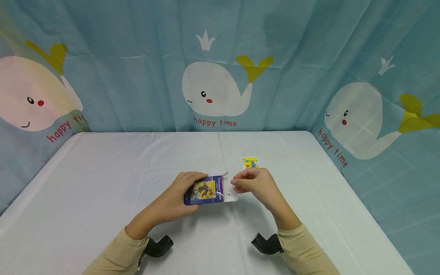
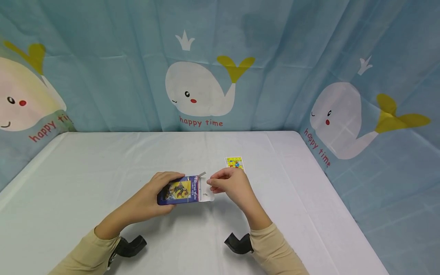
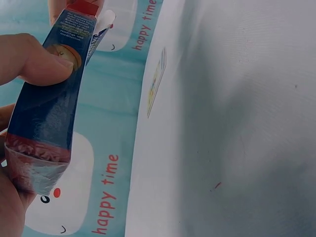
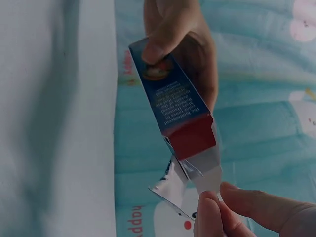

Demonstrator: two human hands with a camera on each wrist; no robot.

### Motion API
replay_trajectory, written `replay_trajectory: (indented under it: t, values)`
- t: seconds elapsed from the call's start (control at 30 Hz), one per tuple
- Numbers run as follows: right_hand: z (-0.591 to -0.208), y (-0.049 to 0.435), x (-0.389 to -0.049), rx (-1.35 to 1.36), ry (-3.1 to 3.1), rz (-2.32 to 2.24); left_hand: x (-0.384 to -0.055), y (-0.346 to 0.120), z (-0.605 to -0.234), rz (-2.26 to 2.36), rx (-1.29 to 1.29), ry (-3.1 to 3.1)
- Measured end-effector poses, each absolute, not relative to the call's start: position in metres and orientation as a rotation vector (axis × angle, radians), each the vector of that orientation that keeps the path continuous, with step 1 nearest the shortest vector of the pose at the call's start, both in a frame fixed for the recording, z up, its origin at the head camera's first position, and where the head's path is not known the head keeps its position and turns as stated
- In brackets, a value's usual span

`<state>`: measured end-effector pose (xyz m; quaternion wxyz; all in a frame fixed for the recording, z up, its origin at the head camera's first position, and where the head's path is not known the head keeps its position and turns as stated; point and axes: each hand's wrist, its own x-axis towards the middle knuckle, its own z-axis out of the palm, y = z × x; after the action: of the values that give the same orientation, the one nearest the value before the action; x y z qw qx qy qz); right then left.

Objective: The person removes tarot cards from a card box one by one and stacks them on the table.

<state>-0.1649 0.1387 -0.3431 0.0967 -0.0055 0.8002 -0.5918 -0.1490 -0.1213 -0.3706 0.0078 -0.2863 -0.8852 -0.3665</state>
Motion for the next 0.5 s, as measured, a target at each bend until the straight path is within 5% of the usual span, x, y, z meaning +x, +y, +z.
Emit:
replay_trajectory:
  t: [0.5]
  values:
    - [-0.3509, 0.1279, -0.1653, 0.008, 2.396, -1.675, -0.1466, -0.1201, -0.3696, -1.149, -0.91, -2.758]
